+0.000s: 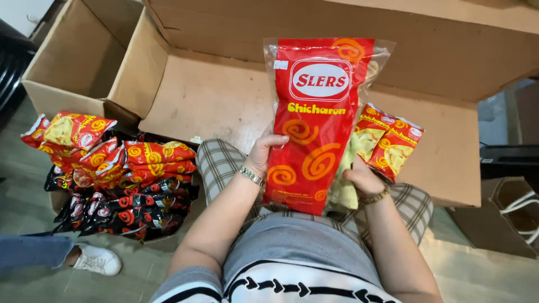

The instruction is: The person wipes several bags of snacks with a yellow cloth and organizes them next to a large cardboard box.

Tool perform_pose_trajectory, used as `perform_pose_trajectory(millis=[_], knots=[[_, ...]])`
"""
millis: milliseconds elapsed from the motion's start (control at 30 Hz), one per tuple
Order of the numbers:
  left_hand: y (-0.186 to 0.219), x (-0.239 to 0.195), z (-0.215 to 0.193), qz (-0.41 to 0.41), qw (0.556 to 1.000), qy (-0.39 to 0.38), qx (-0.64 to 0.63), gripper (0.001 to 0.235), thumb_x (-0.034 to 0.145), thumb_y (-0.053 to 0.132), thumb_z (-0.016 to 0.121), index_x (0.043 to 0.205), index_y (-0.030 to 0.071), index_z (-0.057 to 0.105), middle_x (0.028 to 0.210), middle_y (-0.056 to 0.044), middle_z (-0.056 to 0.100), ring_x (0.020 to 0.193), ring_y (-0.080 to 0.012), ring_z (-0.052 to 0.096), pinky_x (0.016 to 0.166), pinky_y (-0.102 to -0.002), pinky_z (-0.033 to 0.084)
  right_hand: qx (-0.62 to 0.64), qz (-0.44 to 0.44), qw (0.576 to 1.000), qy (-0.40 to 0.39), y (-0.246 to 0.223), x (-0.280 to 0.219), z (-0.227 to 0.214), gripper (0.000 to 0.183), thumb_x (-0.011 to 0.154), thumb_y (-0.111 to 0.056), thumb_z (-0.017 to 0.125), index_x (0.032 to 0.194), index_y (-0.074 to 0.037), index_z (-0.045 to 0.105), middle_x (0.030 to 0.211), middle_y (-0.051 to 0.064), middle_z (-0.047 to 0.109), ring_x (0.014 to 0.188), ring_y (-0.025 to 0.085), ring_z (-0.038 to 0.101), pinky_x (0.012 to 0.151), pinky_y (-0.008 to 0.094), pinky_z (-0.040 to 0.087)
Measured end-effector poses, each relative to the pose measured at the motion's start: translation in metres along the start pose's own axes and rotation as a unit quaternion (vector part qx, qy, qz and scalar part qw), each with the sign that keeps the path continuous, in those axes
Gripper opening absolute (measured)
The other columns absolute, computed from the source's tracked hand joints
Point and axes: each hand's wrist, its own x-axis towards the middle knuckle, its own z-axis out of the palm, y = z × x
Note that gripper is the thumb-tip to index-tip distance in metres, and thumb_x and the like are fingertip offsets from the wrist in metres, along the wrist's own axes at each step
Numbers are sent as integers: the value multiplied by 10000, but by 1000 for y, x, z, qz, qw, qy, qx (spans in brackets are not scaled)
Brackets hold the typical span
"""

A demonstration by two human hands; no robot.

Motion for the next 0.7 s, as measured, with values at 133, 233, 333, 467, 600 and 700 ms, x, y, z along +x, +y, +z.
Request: perform_pose_trajectory(millis=[133, 233, 333, 467, 600, 700], knots=[[5, 5, -6, -28, 999, 14, -6, 722, 795, -82, 668, 1474, 124, 537, 1353, -192, 640, 1235, -370, 634, 1061, -490, 500, -41, -7, 998, -39, 31, 17, -14, 930, 561, -16, 862, 1434, -7, 543, 1333, 197, 657, 1201, 318, 627, 1029, 559, 497], [2, 3, -13, -41, 998, 42, 19, 687, 831, -31, 704, 1472, 153, 538, 1355, -182, 640, 1217, -373, 644, 1046, -504, 513, -56, 2, 998, -33, 35, 16, -8, 889, 642, -169, 918, 1431, -3, 544, 1346, 194, 649, 1210, 309, 620, 1026, 545, 509], [4, -3, -17, -46, 995, 69, 58, 647, 850, 36, 758, 1451, 161, 555, 1330, -159, 659, 1184, -346, 664, 1018, -503, 535, -66, 13, 998, -4, 62, 22, -15, 868, 713, -217, 910, 1447, 19, 512, 1334, 199, 639, 1200, 307, 617, 1021, 534, 509], [15, -27, -9, -53, 983, 104, 143, 728, 813, 74, 852, 1460, 172, 532, 1333, -152, 662, 1182, -344, 665, 987, -556, 550, -18, 28, 999, 17, 73, 14, -10, 878, 721, -184, 913, 1473, -4, 497, 1322, 175, 641, 1175, 291, 625, 999, 525, 530], [15, -43, -13, -33, 975, 123, 180, 689, 767, 46, 873, 1380, 171, 583, 1247, -114, 701, 1119, -282, 687, 981, -502, 556, -74, 23, 996, -40, 60, 13, -3, 843, 718, -271, 917, 1427, 1, 550, 1295, 202, 655, 1138, 287, 663, 932, 499, 579], [17, -37, -26, -10, 973, 149, 177, 593, 789, 46, 861, 1306, 126, 583, 1209, -131, 712, 1092, -296, 695, 977, -501, 561, -53, 31, 994, -93, 59, 4, 10, 810, 630, -198, 967, 1354, -57, 632, 1256, 84, 674, 1071, 221, 650, 937, 455, 582]])
